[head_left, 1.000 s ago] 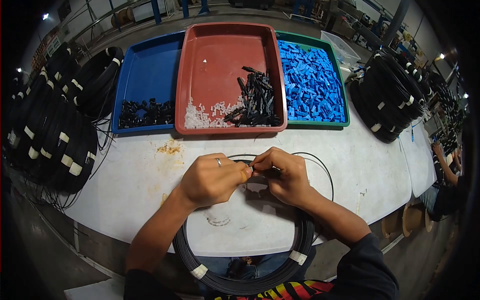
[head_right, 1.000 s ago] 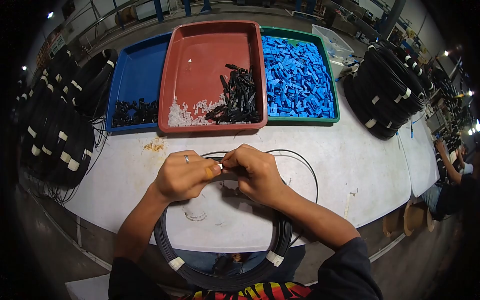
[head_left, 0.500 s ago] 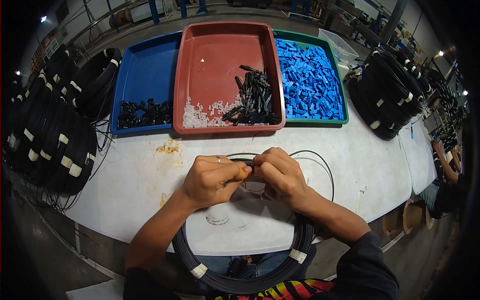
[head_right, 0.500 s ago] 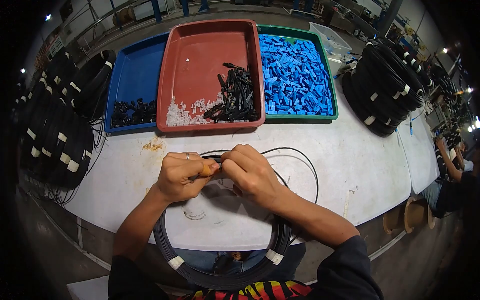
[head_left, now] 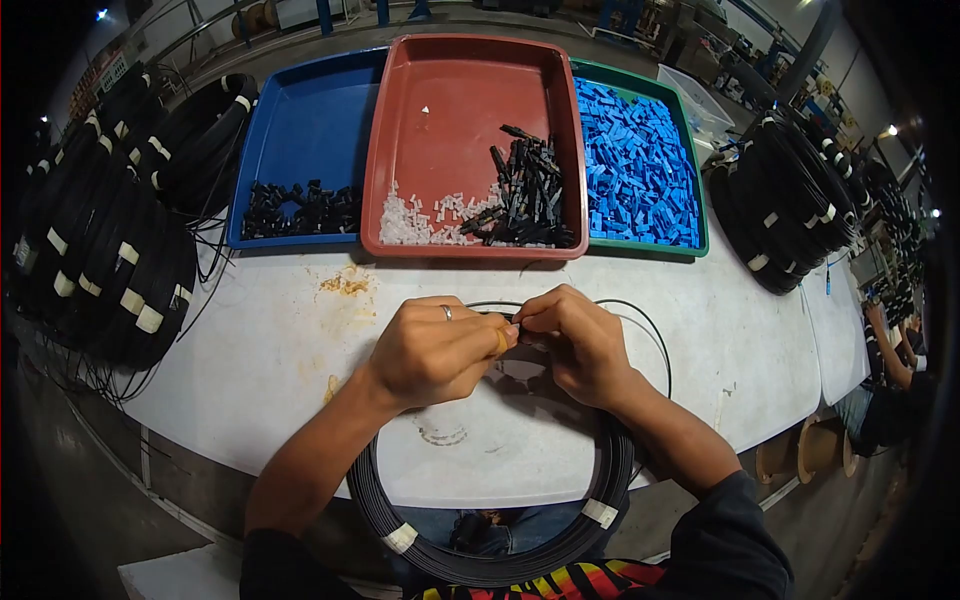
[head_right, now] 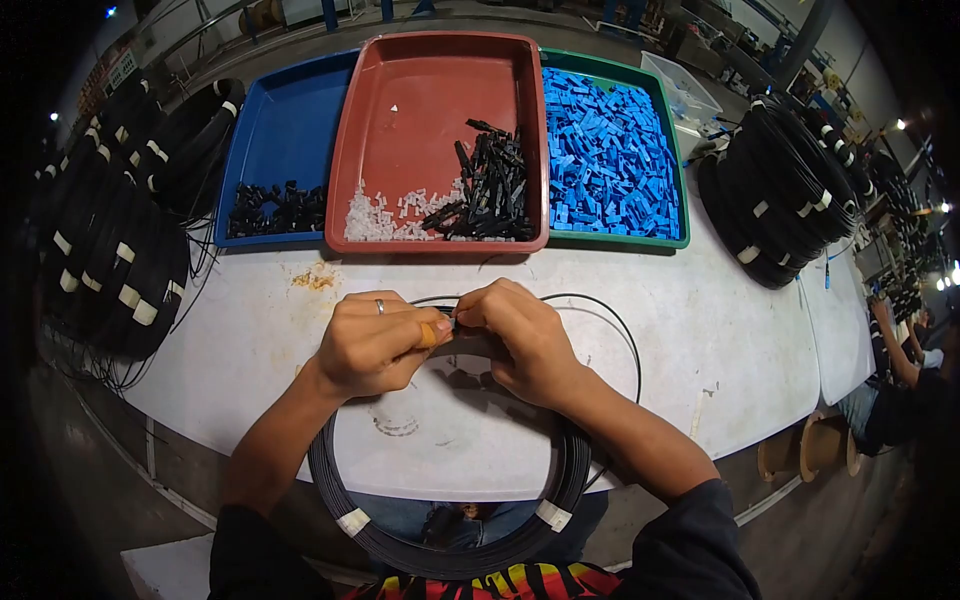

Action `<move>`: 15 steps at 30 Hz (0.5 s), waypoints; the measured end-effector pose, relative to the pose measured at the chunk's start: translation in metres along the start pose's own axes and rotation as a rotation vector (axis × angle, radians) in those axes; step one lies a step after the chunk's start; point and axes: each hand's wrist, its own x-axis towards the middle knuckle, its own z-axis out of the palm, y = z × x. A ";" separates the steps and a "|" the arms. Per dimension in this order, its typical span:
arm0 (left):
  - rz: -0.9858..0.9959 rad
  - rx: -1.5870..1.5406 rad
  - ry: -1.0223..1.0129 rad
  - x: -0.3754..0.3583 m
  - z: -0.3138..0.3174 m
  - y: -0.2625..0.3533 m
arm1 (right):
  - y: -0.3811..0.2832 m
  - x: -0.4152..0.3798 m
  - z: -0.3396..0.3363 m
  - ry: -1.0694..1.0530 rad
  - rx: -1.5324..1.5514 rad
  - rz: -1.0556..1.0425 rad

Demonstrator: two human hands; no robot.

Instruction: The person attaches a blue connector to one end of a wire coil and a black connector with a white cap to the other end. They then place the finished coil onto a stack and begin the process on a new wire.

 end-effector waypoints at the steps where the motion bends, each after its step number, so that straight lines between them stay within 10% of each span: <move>1: -0.097 -0.080 0.017 0.000 0.000 0.001 | 0.000 0.000 0.000 0.055 -0.111 -0.112; 7: -0.568 -0.455 0.007 0.007 -0.005 0.013 | 0.001 0.000 -0.002 0.177 -0.326 -0.431; 15: -0.214 -0.219 0.015 0.003 0.001 0.006 | -0.002 -0.002 -0.001 0.107 -0.258 -0.337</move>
